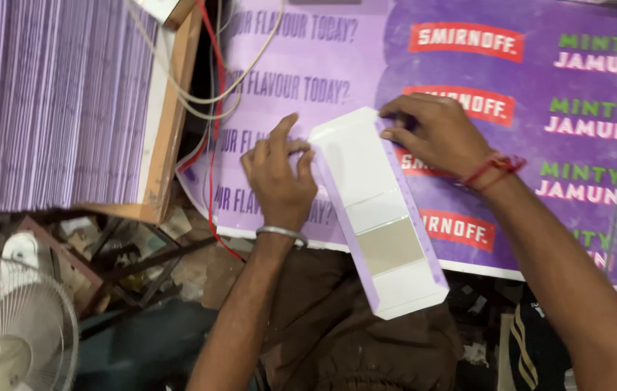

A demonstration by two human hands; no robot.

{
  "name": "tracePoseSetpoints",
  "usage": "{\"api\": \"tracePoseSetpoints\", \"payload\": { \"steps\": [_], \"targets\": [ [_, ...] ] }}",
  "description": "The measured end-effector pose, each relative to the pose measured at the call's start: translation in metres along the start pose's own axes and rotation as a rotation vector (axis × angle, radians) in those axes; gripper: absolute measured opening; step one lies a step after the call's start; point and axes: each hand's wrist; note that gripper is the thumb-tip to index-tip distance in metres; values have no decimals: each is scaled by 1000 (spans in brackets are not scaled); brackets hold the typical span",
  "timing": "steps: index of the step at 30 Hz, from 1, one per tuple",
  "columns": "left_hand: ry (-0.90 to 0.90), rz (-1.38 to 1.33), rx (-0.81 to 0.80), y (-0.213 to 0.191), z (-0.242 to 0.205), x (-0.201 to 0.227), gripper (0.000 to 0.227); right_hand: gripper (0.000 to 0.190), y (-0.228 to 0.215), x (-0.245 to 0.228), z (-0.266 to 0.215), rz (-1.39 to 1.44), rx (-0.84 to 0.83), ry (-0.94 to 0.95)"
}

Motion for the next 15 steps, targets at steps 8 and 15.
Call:
{"api": "tracePoseSetpoints", "payload": {
  "steps": [8,15],
  "targets": [
    [-10,-51,-27,4,10,5,60,35,3,1,-24,-46,87,-15],
    [3,-59,-57,0,14,3,63,36,6,7,-24,-67,106,-75]
  ]
}}
Point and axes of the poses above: each hand's wrist, its own z-axis towards the middle knuckle, its own y-axis out of the palm, x = y × z, and after that the axes turned 3 degrees about y, right-handed
